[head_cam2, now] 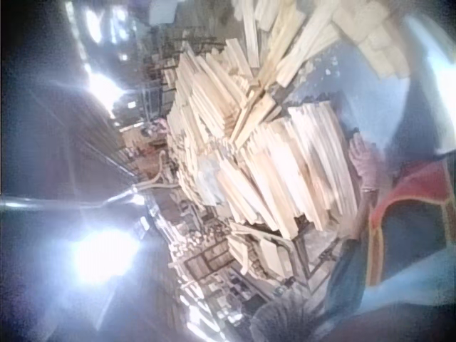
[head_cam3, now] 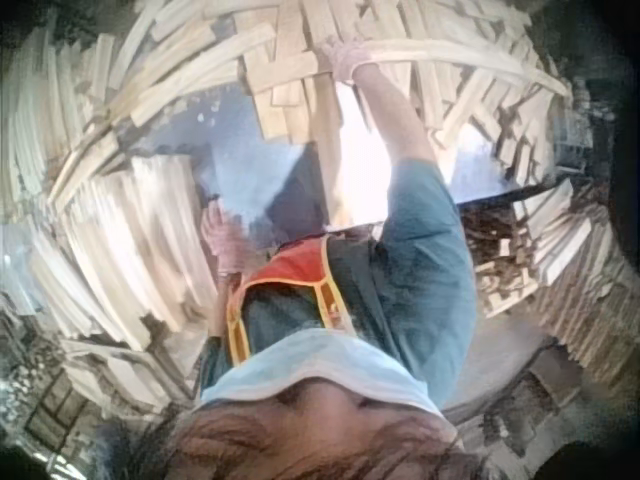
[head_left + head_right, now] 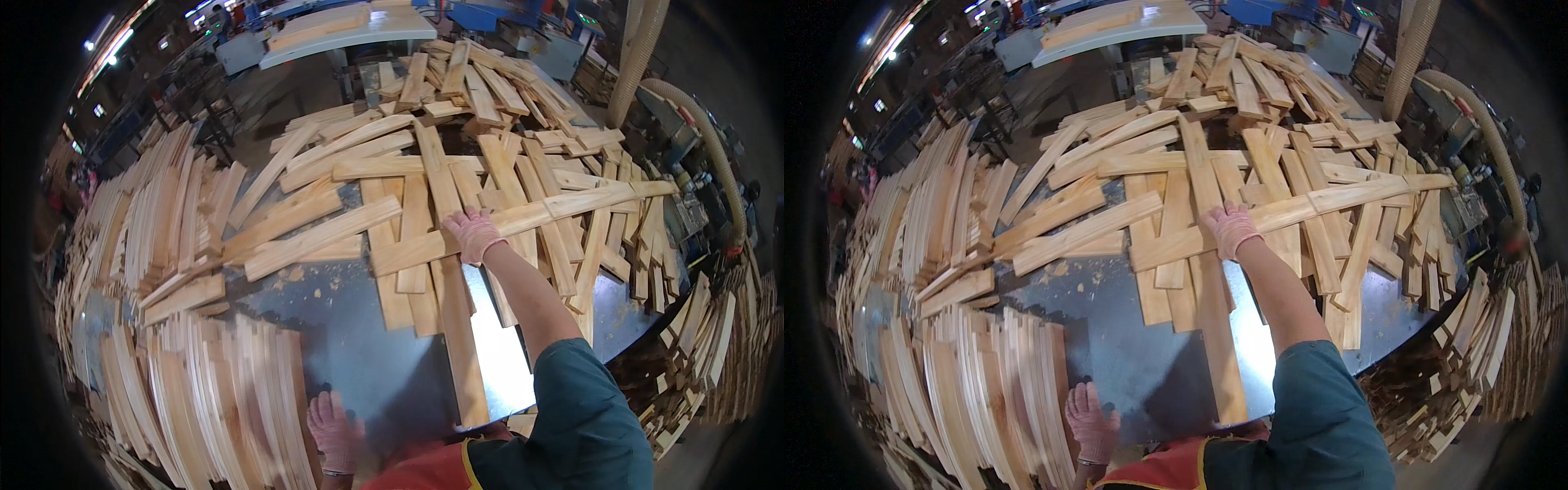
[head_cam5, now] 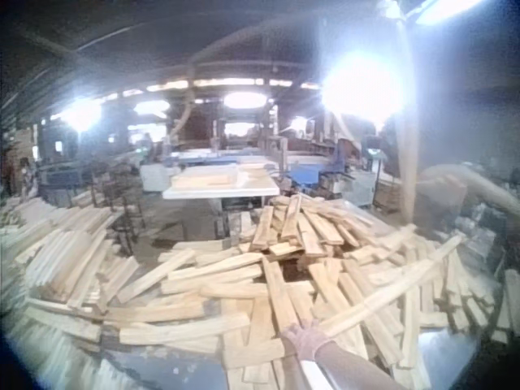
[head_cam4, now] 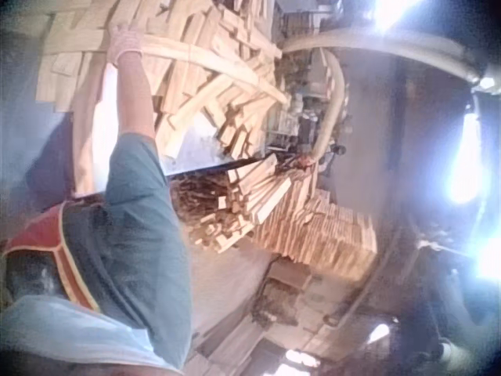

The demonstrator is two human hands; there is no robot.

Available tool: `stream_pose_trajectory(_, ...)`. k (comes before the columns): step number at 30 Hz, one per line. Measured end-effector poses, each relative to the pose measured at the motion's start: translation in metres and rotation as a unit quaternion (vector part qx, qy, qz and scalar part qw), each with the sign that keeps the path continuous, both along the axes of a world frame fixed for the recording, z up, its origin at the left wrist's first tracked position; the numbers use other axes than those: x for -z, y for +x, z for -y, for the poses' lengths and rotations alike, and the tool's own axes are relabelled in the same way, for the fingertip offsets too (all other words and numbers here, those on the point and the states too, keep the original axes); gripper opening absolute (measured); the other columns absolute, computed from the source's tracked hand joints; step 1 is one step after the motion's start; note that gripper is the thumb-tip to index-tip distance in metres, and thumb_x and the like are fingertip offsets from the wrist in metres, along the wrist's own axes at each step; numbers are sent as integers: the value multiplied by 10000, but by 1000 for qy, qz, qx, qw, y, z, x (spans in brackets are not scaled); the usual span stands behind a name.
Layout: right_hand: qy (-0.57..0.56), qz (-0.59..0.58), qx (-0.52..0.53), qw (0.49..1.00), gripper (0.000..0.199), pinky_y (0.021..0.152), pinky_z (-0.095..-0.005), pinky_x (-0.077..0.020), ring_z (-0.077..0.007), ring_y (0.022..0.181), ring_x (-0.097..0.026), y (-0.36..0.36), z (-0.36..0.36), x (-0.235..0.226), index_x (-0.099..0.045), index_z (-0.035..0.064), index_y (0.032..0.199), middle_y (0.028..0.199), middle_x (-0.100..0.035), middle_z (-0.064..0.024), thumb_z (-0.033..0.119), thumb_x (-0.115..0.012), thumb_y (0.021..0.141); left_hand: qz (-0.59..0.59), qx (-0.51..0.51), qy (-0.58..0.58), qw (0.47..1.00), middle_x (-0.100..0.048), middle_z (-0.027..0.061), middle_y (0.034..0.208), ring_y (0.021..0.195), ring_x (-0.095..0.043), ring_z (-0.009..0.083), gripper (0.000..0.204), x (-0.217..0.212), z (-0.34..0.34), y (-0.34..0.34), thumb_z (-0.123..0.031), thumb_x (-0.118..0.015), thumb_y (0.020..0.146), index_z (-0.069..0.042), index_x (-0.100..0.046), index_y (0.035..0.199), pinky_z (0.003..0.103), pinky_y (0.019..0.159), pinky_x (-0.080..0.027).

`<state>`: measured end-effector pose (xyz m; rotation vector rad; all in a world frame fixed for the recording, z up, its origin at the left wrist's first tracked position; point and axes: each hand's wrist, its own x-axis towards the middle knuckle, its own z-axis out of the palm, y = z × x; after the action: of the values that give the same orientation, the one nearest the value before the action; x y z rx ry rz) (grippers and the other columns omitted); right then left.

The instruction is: The person sorts wooden planks on a metal table in a workshop. They pick up planks from a disorganized pile, inspect them, and place them into a neat stack. The person wears gloves and a safety vest while performing the repetitive sorting task.

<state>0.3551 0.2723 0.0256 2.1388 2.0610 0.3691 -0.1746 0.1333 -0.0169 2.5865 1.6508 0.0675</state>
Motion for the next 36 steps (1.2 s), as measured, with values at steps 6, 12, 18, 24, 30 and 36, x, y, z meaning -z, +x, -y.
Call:
stream_pose_trajectory(6,-166,-144,-164,962,595,953,-464,-550,-294,1189,-698,-48,44,-11,-692,153,1283,1168,-749,-125,455,-811,784,37,102,2,994,-439,142,1521,1452,-391,405,1055,-7,-40,111,-442,-917,651,-77,-457,1528,561,1220,-312)
stream_pose_trajectory(12,5,-228,108,968,777,1023,-461,-540,-359,1222,-650,111,40,-56,-626,173,1411,1285,-698,-131,514,-800,734,-12,164,-71,984,-510,137,1457,1427,-416,368,1031,18,-57,151,-522,-889,677,-84,-482,1517,544,1228,-303)
stream_pose_trajectory(18,-199,-170,162,952,981,1190,-510,-406,-344,1463,-478,211,72,-14,-440,222,1587,1546,-554,-83,466,-835,723,-6,166,-175,970,-617,151,1354,1272,-576,380,960,11,-54,144,-437,-830,740,-96,-461,1559,540,1165,-387)
stream_pose_trajectory(24,-282,-19,-23,959,880,1054,-489,-497,-304,1289,-618,113,84,-31,-481,181,1539,1333,-667,-98,419,-820,763,108,-99,-339,929,-596,225,1442,1338,-554,436,816,-24,-9,61,-300,-712,835,-110,-449,1583,527,1124,-442)
stream_pose_trajectory(30,-309,-354,75,880,787,959,-430,-550,-382,1080,-709,-46,95,-56,-500,78,1509,1173,-728,-210,472,-723,866,57,-90,-39,994,-558,207,1459,1409,-486,415,656,3,34,-55,-178,-638,790,-20,-564,1423,593,1178,-355)
stream_pose_trajectory(36,-265,-559,226,752,511,942,-427,-573,-367,1066,-717,-215,105,34,-585,45,1422,1150,-717,-271,344,-612,1010,-37,-104,83,990,-543,198,1437,1404,-466,407,648,19,48,-116,-282,-685,857,-36,-550,1441,586,1214,-318)
